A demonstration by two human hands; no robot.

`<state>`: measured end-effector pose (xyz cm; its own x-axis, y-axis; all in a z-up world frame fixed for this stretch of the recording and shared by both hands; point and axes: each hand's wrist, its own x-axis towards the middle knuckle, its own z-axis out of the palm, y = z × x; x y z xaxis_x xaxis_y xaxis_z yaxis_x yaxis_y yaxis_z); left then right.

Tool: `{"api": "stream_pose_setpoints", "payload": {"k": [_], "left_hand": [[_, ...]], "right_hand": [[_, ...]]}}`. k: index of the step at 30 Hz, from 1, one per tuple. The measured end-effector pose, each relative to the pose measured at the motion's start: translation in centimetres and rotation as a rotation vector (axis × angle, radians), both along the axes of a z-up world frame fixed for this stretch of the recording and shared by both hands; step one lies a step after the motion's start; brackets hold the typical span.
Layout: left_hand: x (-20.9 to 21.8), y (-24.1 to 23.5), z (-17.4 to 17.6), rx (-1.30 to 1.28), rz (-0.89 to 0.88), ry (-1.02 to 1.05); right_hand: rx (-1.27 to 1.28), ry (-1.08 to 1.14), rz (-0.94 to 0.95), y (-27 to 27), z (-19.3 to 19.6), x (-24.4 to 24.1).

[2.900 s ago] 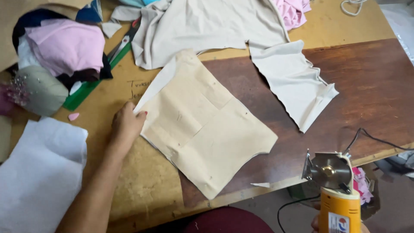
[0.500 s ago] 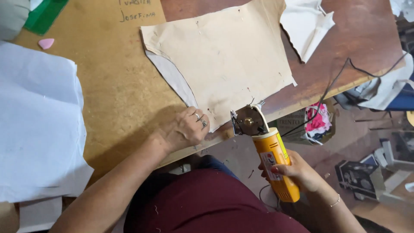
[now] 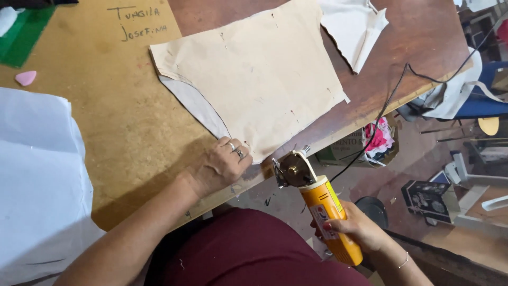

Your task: Cutting out garment pieces from fabric using a handheld electric rotary cutter and a paper pattern.

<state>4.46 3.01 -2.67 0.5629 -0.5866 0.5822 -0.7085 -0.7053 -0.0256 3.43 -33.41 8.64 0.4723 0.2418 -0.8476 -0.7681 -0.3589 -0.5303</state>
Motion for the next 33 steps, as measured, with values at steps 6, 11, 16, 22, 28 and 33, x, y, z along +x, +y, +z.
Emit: {"api": "stream_pose_setpoints", "payload": {"k": [6, 11, 16, 22, 28, 33], "left_hand": [[-0.5, 0.4, 1.7, -0.344, 0.161, 0.141], [-1.7, 1.4, 2.3, 0.028, -0.032, 0.227], [0.4, 3.3, 2.9, -0.123, 0.149, 0.142], [2.7, 5.9, -1.2, 0.040, 0.574, 0.615], [1.6, 6.8, -0.4, -0.148, 0.742, 0.489], [-0.1, 5.6, 3.7, -0.114, 0.270, 0.068]], "right_hand": [[-0.075, -0.007, -0.003, 1.2, 0.5, 0.0], [-0.181, 0.120, -0.134, 1.8, 0.8, 0.2], [-0.181, 0.169, 0.015, -0.3, -2.3, 1.7], [-0.310, 0.186, 0.100, -0.8, -2.5, 2.4], [-0.059, 0.065, -0.001, 1.2, 1.5, 0.4], [-0.064, 0.122, 0.134, 1.3, 1.9, 1.8]]}}
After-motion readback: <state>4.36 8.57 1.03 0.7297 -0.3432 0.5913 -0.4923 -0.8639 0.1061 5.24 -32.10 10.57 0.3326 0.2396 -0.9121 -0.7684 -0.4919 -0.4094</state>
